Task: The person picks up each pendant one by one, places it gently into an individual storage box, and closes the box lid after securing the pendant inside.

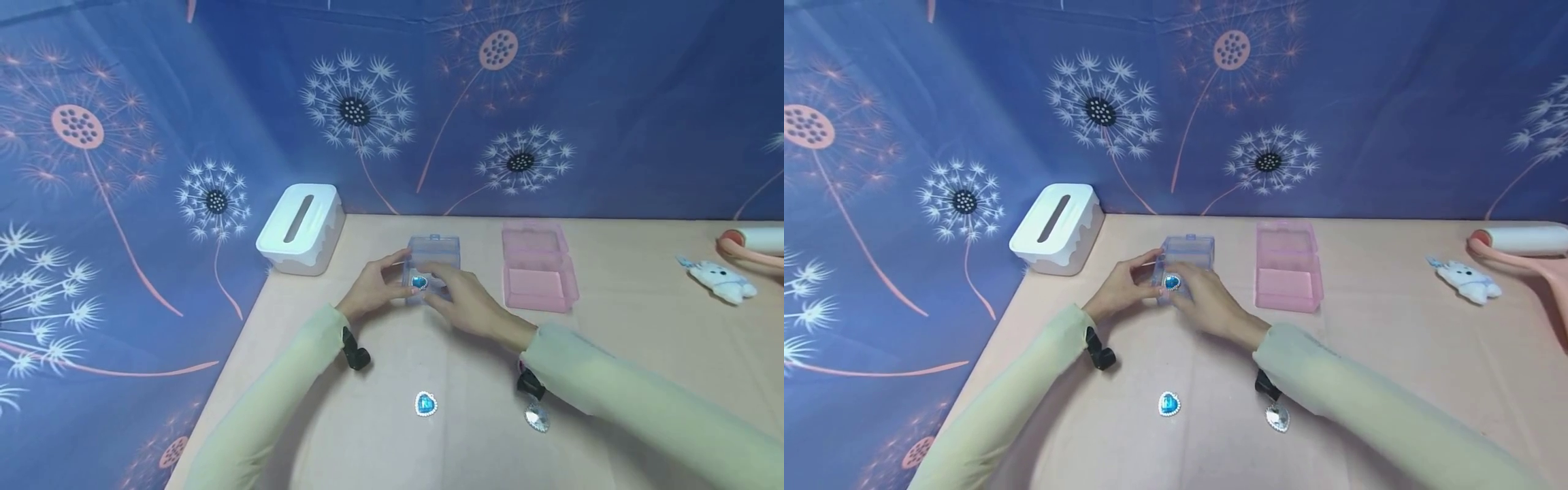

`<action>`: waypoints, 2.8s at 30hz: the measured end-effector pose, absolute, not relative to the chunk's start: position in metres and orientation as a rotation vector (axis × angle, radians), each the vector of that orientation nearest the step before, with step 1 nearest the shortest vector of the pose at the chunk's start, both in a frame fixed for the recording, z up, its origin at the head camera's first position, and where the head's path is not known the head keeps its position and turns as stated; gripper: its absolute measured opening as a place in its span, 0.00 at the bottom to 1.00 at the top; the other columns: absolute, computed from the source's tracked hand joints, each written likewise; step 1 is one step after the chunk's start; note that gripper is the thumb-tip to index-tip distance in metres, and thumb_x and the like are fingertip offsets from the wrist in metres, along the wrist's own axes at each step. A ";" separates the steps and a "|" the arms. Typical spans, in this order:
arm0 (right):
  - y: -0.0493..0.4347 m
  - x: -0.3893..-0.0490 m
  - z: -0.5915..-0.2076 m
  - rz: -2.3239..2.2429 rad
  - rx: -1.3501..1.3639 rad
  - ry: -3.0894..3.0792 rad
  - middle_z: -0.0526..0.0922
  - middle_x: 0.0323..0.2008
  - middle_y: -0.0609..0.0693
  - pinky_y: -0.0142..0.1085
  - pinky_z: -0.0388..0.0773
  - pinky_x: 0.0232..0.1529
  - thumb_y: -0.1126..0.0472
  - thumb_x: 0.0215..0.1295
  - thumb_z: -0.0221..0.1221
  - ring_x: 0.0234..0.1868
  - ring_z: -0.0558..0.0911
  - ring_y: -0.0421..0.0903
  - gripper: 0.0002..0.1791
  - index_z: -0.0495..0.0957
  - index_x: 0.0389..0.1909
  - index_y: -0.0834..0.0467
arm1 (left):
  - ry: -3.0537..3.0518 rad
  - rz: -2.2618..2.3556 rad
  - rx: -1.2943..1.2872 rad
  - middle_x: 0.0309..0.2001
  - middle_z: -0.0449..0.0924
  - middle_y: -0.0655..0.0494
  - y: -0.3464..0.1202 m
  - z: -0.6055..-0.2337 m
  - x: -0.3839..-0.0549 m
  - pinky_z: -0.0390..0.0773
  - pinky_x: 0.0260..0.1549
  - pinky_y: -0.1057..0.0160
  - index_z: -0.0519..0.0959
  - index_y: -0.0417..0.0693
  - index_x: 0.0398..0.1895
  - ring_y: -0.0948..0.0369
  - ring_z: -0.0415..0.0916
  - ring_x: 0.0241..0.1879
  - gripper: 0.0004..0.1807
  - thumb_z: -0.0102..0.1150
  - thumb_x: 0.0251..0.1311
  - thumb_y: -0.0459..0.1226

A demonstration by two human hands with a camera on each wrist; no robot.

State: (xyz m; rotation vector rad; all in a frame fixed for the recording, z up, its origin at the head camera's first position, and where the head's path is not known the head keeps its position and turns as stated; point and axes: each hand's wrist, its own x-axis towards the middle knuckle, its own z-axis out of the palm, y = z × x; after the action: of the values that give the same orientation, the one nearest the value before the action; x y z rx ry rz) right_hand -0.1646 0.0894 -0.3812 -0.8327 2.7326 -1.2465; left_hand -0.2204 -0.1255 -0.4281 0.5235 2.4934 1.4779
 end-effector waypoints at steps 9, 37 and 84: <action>0.098 -0.111 -0.386 -1.132 -1.152 2.893 0.68 0.67 0.58 0.52 0.66 0.68 0.54 0.51 0.72 0.69 0.66 0.57 0.36 0.73 0.61 0.59 | 2.508 1.454 0.507 0.70 0.67 0.52 -0.127 -0.430 -0.221 0.58 0.71 0.51 0.63 0.52 0.71 0.53 0.61 0.71 0.46 0.75 0.47 0.42; 0.099 -0.065 -0.429 -0.995 -1.454 2.464 0.82 0.40 0.41 0.30 0.78 0.48 0.64 0.56 0.67 0.45 0.77 0.36 0.08 0.84 0.38 0.54 | 2.423 1.557 0.473 0.70 0.66 0.50 -0.125 -0.432 -0.219 0.65 0.68 0.59 0.63 0.52 0.72 0.54 0.66 0.69 0.45 0.74 0.48 0.37; 0.105 -0.230 -0.372 -0.658 -1.279 2.631 0.87 0.40 0.58 0.45 0.82 0.48 0.69 0.50 0.69 0.42 0.85 0.51 0.12 0.84 0.38 0.66 | 2.472 1.505 0.493 0.70 0.67 0.54 -0.127 -0.432 -0.221 0.61 0.70 0.54 0.65 0.57 0.71 0.55 0.62 0.70 0.44 0.75 0.47 0.41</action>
State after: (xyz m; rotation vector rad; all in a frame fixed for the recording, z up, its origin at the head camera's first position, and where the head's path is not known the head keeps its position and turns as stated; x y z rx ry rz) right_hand -0.2301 0.1055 -0.3719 -1.2791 2.6312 -0.6576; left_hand -0.2208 -0.1267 -0.4323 0.4934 2.4724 1.5045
